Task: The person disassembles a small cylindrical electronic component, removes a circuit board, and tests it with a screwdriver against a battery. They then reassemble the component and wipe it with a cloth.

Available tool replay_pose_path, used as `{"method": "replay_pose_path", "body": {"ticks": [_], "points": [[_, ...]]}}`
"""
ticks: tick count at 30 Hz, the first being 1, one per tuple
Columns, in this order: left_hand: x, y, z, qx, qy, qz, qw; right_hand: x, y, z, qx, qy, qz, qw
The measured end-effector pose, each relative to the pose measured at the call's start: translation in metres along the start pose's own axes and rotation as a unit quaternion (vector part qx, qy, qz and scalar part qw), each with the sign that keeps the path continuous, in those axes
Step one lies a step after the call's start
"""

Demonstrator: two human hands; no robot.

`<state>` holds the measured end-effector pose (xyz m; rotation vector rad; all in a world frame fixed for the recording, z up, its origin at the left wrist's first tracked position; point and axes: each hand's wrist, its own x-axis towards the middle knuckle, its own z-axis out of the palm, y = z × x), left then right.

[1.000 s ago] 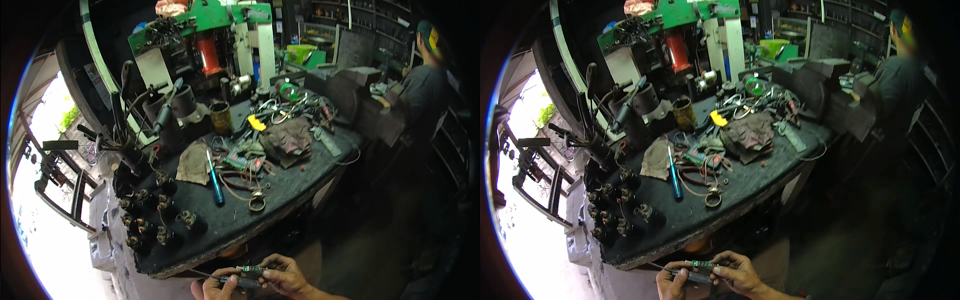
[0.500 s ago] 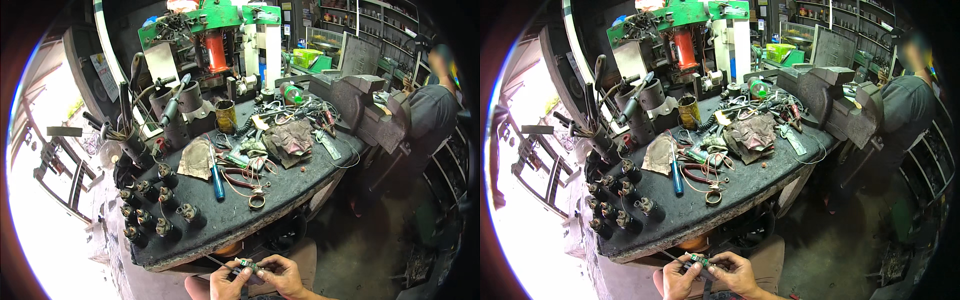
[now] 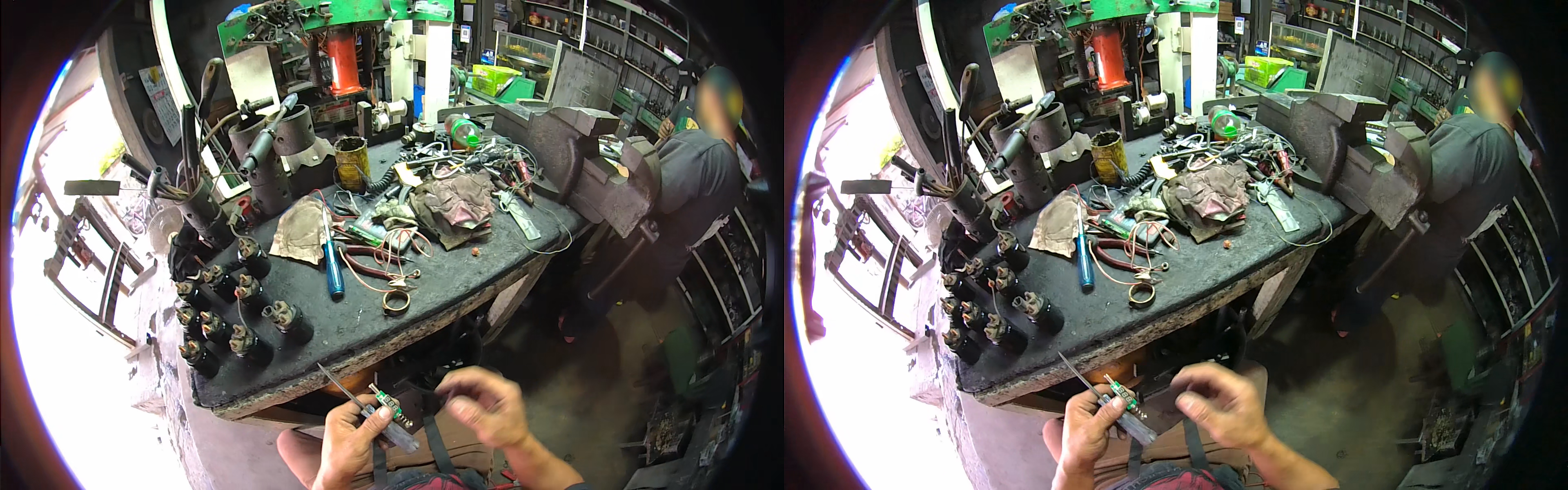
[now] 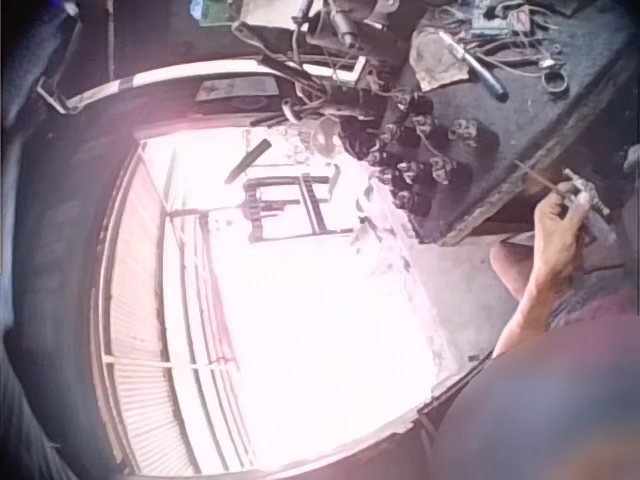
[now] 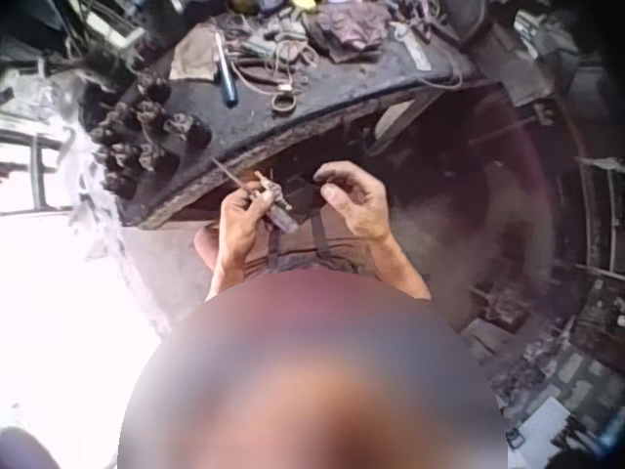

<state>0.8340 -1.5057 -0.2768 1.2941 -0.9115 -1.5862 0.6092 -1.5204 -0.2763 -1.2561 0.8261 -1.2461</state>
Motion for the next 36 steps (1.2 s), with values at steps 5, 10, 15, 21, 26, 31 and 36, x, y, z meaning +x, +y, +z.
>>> {"method": "replay_pose_path", "body": {"ticks": [5, 10, 15, 21, 26, 31, 36], "points": [[0.02, 0.037, 0.001, 0.043, -0.024, 0.023, 0.999, 0.106, -0.054, -0.056, -0.043, 0.046, -0.109, 0.992], [0.06, 0.076, -0.009, -0.036, -0.084, 0.024, 0.996, 0.301, -0.087, -0.103, -0.222, -0.006, -0.164, 0.961], [0.095, 0.112, 0.006, -0.03, -0.07, -0.07, 0.995, 0.472, -0.096, -0.179, -0.575, 0.2, -0.069, 0.79], [0.114, 0.166, 0.039, -0.136, -0.021, -0.151, 0.979, 0.568, -0.078, -0.236, -0.605, 0.153, 0.227, 0.748], [0.138, 0.183, 0.053, -0.278, 0.052, -0.14, 0.949, 0.61, -0.059, -0.254, -0.55, 0.084, 0.335, 0.761], [0.161, 0.194, 0.057, -0.461, 0.124, -0.13, 0.869, 0.6, -0.054, -0.273, -0.126, 0.098, 0.365, 0.917], [0.167, 0.226, 0.06, -0.501, 0.076, -0.124, 0.853, 0.546, -0.087, -0.231, 0.187, 0.125, 0.279, 0.934]]}}
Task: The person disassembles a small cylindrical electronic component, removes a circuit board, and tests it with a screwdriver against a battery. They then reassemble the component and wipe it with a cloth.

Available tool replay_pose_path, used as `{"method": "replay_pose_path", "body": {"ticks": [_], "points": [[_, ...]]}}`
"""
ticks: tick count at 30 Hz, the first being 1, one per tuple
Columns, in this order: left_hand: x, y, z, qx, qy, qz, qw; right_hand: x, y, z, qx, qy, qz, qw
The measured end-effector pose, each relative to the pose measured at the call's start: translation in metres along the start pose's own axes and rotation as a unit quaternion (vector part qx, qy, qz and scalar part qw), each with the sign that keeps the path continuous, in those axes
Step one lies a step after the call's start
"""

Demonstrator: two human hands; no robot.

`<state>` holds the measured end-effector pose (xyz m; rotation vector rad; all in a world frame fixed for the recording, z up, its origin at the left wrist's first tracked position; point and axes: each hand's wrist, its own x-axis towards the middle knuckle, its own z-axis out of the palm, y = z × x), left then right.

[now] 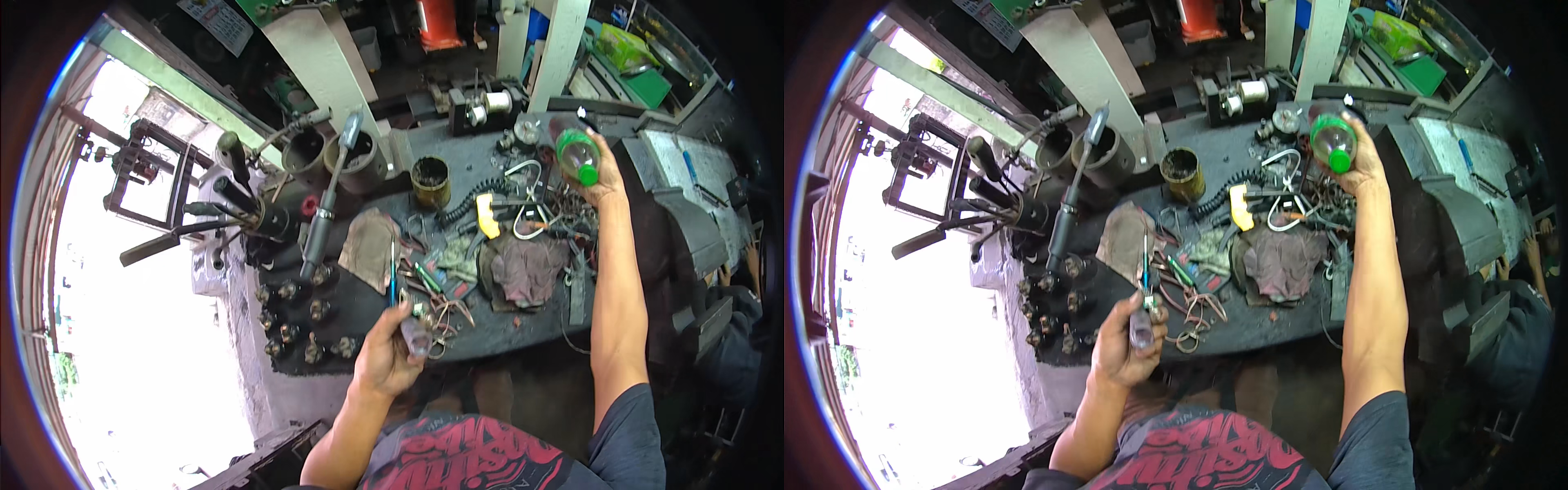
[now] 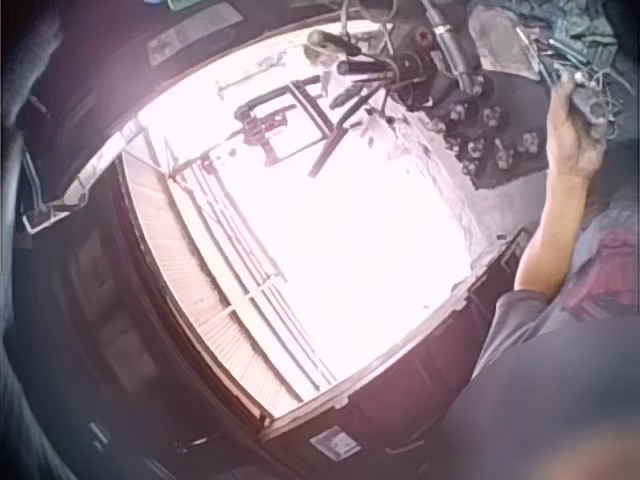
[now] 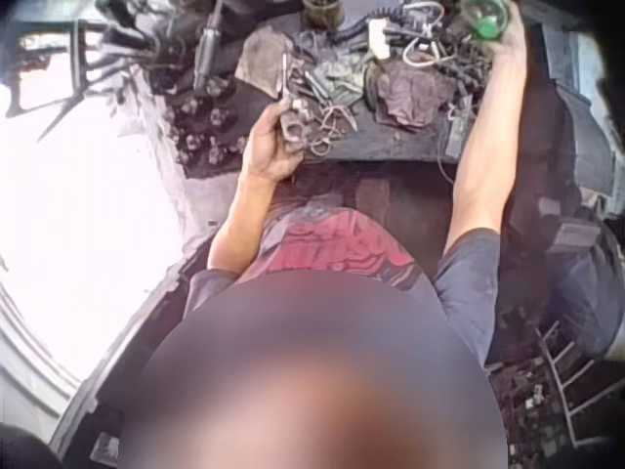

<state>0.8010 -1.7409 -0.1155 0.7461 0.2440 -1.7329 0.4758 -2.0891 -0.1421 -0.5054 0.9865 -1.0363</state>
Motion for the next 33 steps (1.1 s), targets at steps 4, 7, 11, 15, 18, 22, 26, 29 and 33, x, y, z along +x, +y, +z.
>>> {"method": "replay_pose_path", "body": {"ticks": [4, 7, 11, 15, 18, 22, 26, 29, 33], "points": [[-0.004, 0.003, 0.023, 0.007, 0.003, -0.008, 1.0, -0.087, 0.02, 0.047, 0.161, -0.134, -0.082, 0.974], [-0.005, 0.001, 0.027, 0.007, 0.032, -0.008, 0.999, -0.151, 0.039, 0.076, 0.229, -0.126, -0.074, 0.962], [-0.008, -0.002, 0.02, 0.004, 0.016, -0.027, 0.999, -0.216, 0.067, 0.098, 0.3, -0.131, -0.058, 0.943], [-0.011, -0.002, 0.011, 0.015, 0.031, -0.035, 0.999, -0.257, 0.089, 0.107, 0.285, -0.107, -0.064, 0.95], [-0.012, -0.001, 0.009, 0.019, 0.042, -0.026, 0.999, -0.272, 0.102, 0.111, 0.257, -0.103, -0.074, 0.958], [-0.012, -0.002, 0.009, 0.038, 0.018, -0.014, 0.999, -0.278, 0.11, 0.112, 0.238, -0.091, -0.08, 0.964], [-0.016, -0.007, 0.011, 0.044, 0.046, 0.0, 0.998, -0.281, 0.113, 0.116, 0.238, -0.116, -0.073, 0.962], [-0.019, -0.007, 0.011, 0.055, 0.038, -0.001, 0.998, -0.281, 0.114, 0.12, 0.227, -0.121, -0.079, 0.963], [-0.022, -0.004, 0.006, 0.059, 0.015, -0.008, 0.998, -0.279, 0.114, 0.126, 0.215, -0.14, -0.087, 0.963]]}}
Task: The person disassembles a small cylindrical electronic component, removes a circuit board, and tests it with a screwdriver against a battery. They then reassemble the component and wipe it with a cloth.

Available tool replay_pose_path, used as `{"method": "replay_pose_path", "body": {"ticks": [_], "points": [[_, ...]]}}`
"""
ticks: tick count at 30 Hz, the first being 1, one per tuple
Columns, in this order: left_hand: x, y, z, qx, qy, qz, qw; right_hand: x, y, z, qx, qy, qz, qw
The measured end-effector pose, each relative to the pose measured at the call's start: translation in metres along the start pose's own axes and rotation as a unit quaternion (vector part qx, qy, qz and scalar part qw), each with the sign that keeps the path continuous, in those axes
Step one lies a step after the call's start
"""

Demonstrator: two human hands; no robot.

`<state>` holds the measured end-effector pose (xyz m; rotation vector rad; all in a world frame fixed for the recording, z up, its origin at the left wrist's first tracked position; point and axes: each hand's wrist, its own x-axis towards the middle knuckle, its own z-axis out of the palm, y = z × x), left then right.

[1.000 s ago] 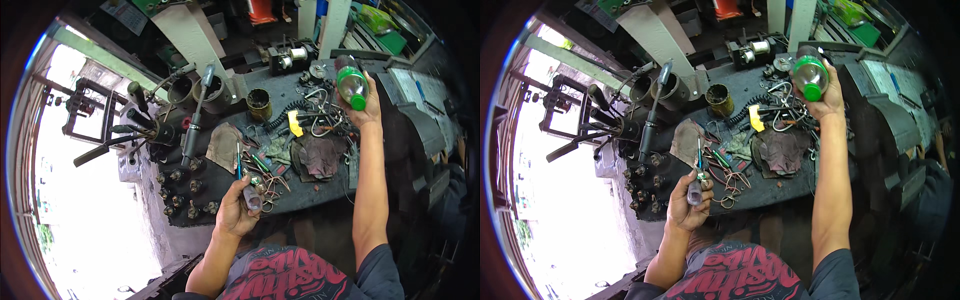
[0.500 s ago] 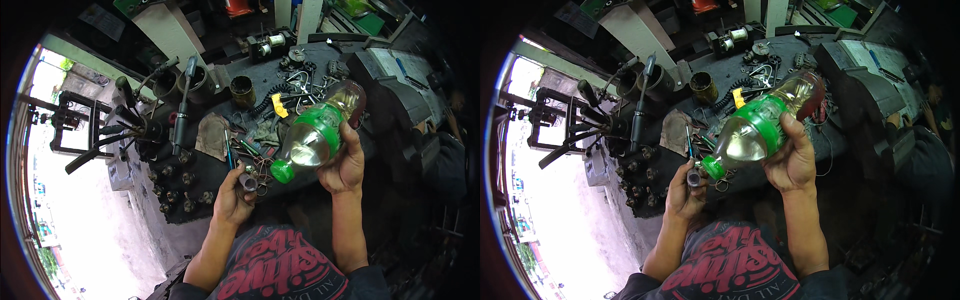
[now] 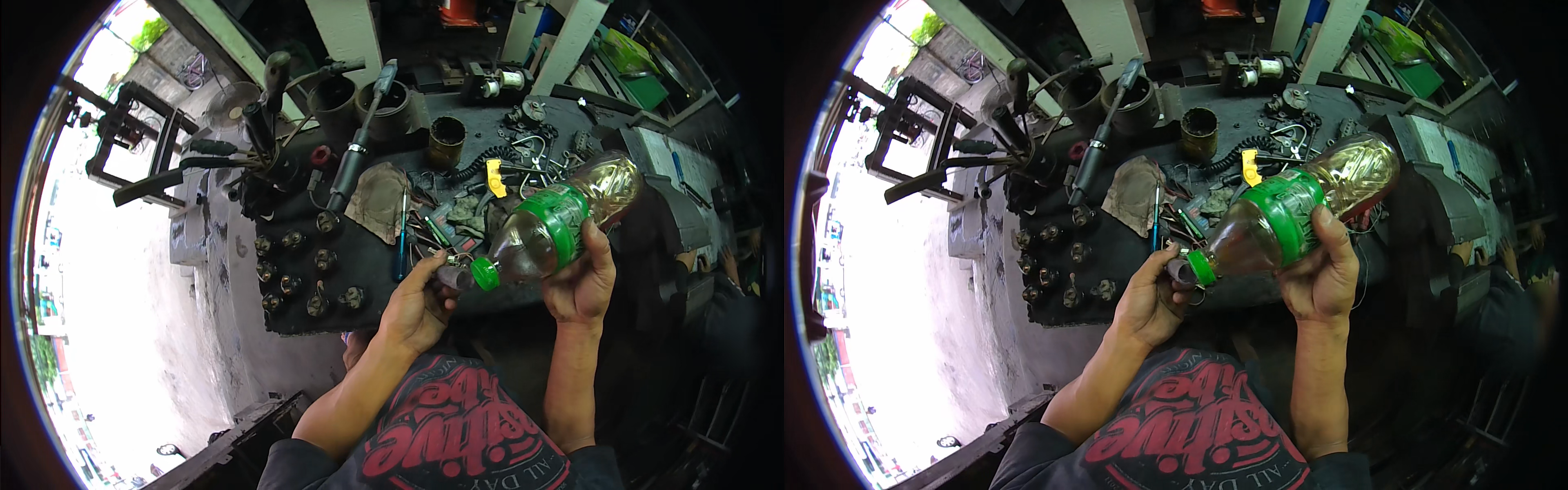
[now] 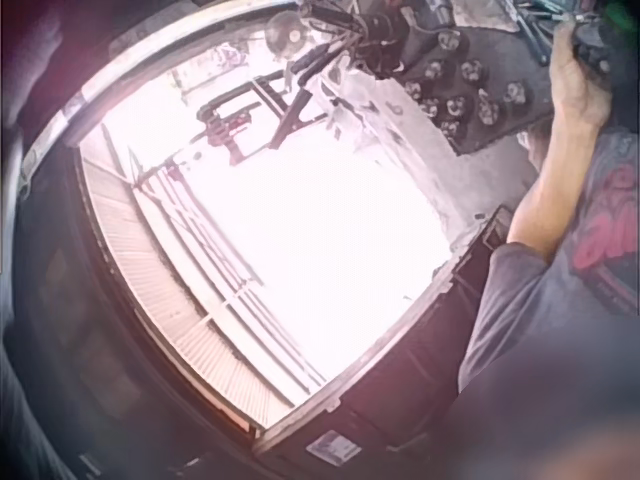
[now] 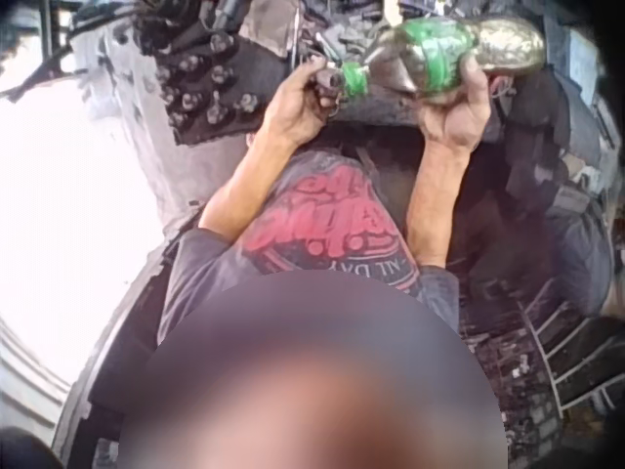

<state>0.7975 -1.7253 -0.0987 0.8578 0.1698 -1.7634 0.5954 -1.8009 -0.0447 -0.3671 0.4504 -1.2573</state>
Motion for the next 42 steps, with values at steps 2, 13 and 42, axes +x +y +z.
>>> {"method": "replay_pose_path", "body": {"ticks": [2, 13, 42], "points": [[-0.002, 0.001, -0.003, -0.007, -0.013, -0.001, 1.0, 0.001, 0.002, 0.002, -0.007, -0.015, 0.007, 1.0], [-0.009, 0.002, -0.009, -0.056, 0.011, -0.006, 0.998, -0.001, 0.011, 0.014, -0.056, -0.055, -0.009, 0.997], [0.001, 0.002, -0.011, -0.112, -0.086, -0.041, 0.989, -0.003, 0.015, 0.024, -0.041, -0.04, -0.025, 0.998]]}}
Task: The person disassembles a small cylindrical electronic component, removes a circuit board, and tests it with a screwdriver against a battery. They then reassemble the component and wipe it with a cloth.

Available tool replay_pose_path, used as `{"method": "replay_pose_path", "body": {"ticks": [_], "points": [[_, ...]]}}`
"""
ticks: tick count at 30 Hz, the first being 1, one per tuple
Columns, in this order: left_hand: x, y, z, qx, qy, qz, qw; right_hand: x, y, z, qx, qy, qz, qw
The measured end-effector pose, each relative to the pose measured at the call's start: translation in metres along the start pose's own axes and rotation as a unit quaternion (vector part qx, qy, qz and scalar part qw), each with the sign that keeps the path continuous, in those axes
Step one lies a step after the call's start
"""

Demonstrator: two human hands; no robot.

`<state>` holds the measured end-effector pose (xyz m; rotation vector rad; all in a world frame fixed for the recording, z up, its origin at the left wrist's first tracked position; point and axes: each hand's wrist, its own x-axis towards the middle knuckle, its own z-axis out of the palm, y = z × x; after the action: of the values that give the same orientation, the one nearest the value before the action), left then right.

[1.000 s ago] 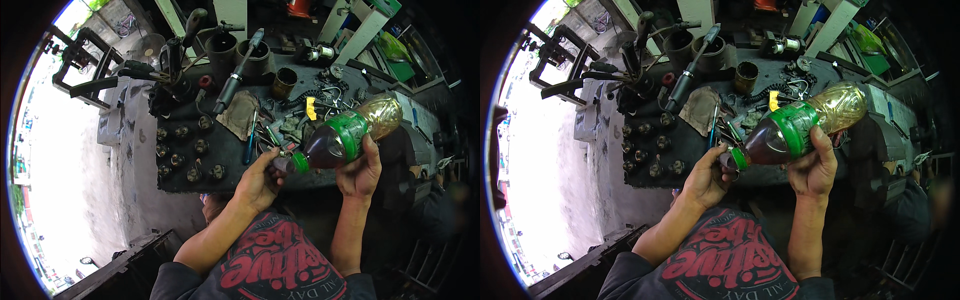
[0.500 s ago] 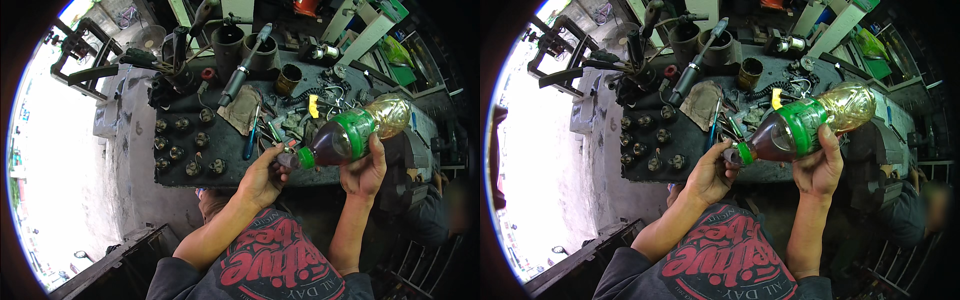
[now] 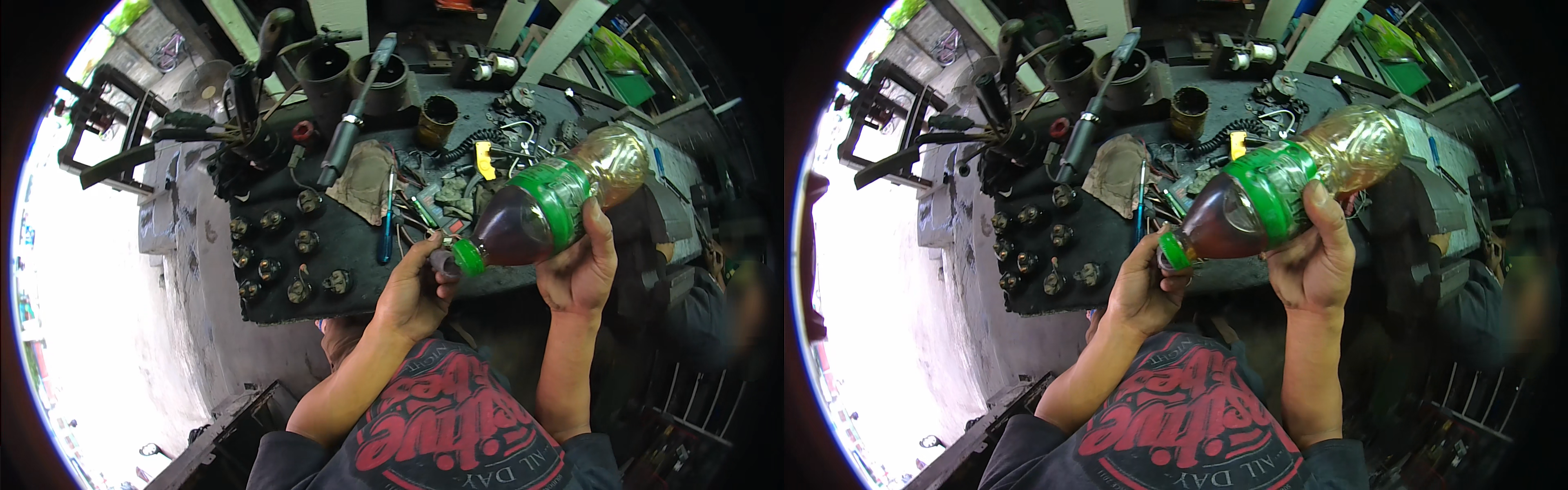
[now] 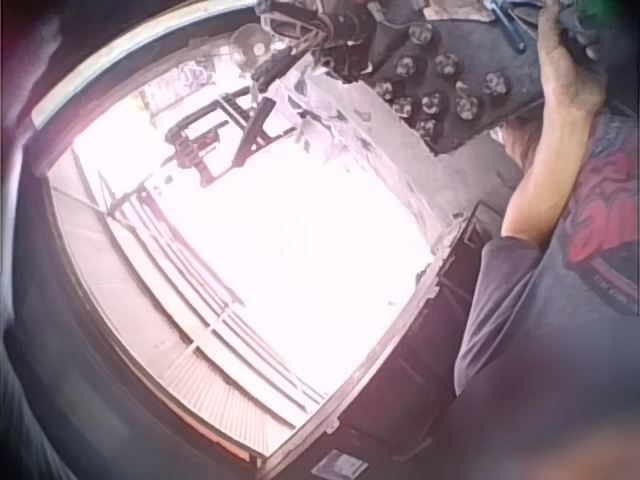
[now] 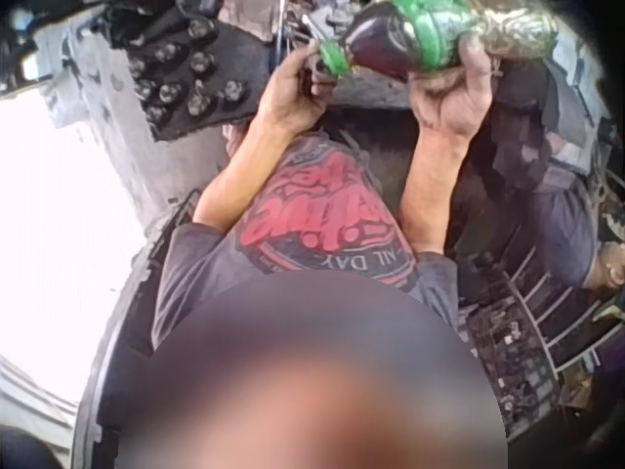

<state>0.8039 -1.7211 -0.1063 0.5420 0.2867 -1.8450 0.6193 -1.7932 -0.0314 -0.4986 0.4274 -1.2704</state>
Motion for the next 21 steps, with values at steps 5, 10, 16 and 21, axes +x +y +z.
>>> {"method": "replay_pose_path", "body": {"ticks": [5, 10, 16, 21], "points": [[0.002, -0.002, 0.003, -0.035, -0.014, -0.011, 0.999, -0.002, 0.002, 0.007, 0.049, 0.015, 0.022, 0.998], [0.005, -0.002, -0.002, 0.004, 0.009, -0.017, 1.0, 0.007, -0.009, 0.002, 0.047, 0.095, 0.044, 0.993], [0.001, 0.012, -0.009, 0.287, 0.063, 0.142, 0.945, 0.06, -0.071, -0.057, -0.059, 0.183, 0.054, 0.98], [0.012, 0.004, -0.017, 0.163, 0.108, 0.135, 0.971, 0.12, -0.142, -0.108, -0.248, 0.157, 0.132, 0.947]]}}
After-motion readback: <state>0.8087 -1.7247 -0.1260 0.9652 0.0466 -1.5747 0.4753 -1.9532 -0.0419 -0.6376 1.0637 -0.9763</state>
